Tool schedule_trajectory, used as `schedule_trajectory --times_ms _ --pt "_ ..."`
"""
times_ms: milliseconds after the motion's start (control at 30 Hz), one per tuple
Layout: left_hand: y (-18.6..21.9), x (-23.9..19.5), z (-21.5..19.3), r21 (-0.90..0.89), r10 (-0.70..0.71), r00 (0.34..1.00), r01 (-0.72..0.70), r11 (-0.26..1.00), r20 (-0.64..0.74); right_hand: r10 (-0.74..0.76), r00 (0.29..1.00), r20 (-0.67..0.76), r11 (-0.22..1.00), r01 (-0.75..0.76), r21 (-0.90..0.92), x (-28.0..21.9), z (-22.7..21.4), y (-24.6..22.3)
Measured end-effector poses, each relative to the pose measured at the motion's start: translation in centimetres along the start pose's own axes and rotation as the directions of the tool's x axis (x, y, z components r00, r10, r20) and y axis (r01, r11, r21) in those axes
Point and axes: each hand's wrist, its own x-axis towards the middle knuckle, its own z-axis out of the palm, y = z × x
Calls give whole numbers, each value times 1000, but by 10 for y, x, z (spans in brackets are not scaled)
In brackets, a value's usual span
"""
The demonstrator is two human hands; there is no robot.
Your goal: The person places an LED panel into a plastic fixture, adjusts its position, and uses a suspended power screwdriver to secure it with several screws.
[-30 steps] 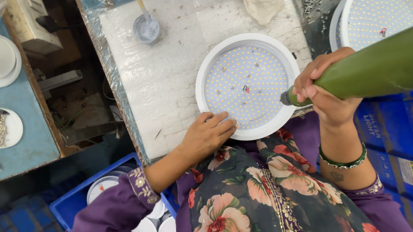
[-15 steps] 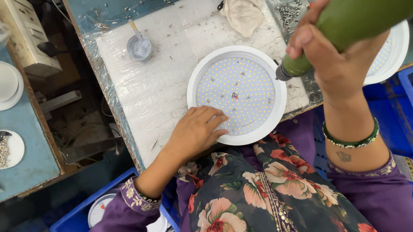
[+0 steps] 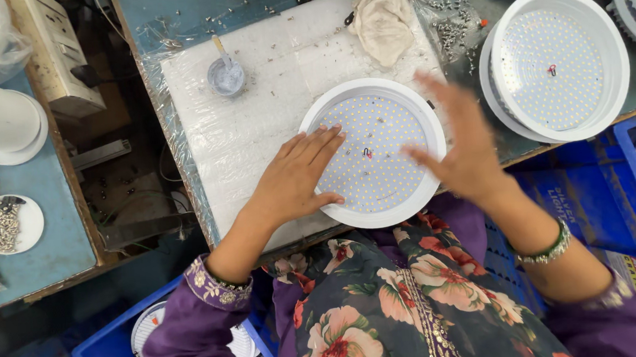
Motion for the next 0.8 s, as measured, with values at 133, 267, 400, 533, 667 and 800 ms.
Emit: schedule_trajectory --times_ms 133,267,400,533,667,800 --pt "2 22 9 137 55 989 -73 988 134 -20 950 311 931 132 -342 -36 26 1" --pt "2 43 19 212 32 974 -80 974 223 87 921 379 896 94 -433 -44 39 3" --pt "0 43 20 166 5 976 -42 985 220 222 851 476 836 85 -542 -36 41 3" --pt "6 43 20 156 -43 975 9 988 219 208 864 459 852 71 -519 -28 40 1" --pt "10 45 22 136 -84 973 55 989 214 257 841 476 828 63 -558 -29 44 5" --pt "13 44 24 134 -99 977 74 988 191 273 832 484 827 54 -560 -30 49 13"
